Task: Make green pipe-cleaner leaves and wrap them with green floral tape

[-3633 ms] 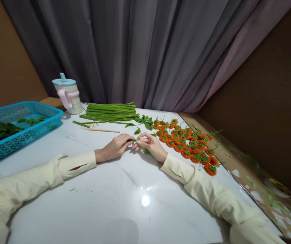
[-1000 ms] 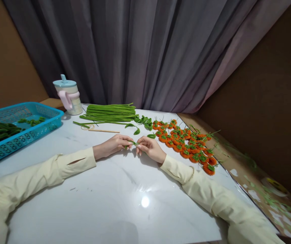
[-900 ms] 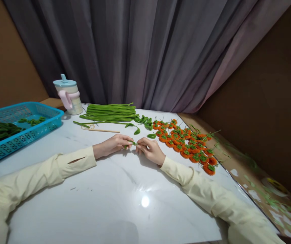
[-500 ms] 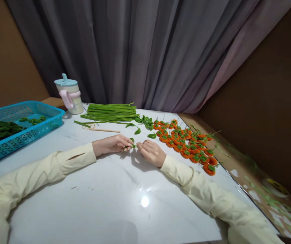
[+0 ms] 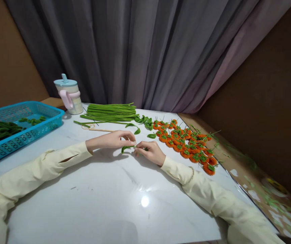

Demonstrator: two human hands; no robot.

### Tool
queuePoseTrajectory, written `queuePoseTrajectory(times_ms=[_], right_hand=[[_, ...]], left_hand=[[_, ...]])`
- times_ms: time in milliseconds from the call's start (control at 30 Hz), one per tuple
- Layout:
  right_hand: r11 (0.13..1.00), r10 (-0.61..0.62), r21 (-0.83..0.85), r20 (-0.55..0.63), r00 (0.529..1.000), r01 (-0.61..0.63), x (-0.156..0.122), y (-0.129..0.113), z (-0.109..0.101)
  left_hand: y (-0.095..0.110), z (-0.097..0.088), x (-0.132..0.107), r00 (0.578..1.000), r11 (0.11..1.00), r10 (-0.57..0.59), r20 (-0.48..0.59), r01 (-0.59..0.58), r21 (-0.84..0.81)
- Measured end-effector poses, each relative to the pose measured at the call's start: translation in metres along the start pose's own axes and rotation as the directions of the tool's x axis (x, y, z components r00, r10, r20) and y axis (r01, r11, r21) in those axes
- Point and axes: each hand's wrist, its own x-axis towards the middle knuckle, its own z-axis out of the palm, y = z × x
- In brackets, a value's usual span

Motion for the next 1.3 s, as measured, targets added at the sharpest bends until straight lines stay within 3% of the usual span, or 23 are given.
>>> queuePoseTrajectory(times_ms=[100,233,400,800,967,1100,1200,1300], right_hand=[[0.944,0.149,0.286,0.071,0.986,-0.163,0.001,-0.003,0.002],[0.811,0.2,0.528,0.152,0.968,-0.251,0.003,-0.003,0.003],[0.773,0.187,0.561,0.243,0.952,-0.296,0.006,-0.002,-0.003],[0.758,0.119,0.578,0.335,0.935,-0.304,0.009,0.004,-0.009],[0.851,0.067,0.489,0.26,0.963,-0.191,0.004,0.003,-0.002],[0.992,-0.087,0.106,0.137,0.987,0.073,0.0,0.002,0.004],[0.928,-0.305,-0.193,0.096,0.948,0.318,-0.002,0.003,0.006],[0.849,-0.42,-0.309,0.098,0.902,0.429,-0.003,0.003,0.006]], left_hand=[[0.006,0.0,-0.002,0.997,0.986,0.049,0.055,-0.057,0.154],[0.005,0.0,-0.002,0.991,0.994,0.017,0.135,-0.031,0.106],[0.0,-0.001,0.0,0.975,0.998,-0.04,0.219,0.048,-0.03],[-0.002,0.001,0.002,0.974,0.966,-0.113,0.198,0.154,-0.207],[-0.003,0.003,0.0,0.956,0.897,-0.159,0.247,0.244,-0.37],[-0.013,0.003,0.002,0.92,0.784,-0.203,0.335,0.358,-0.507],[-0.021,0.004,0.004,0.887,0.693,-0.25,0.389,0.445,-0.568],[-0.026,0.006,0.005,0.856,0.601,-0.266,0.443,0.507,-0.618]])
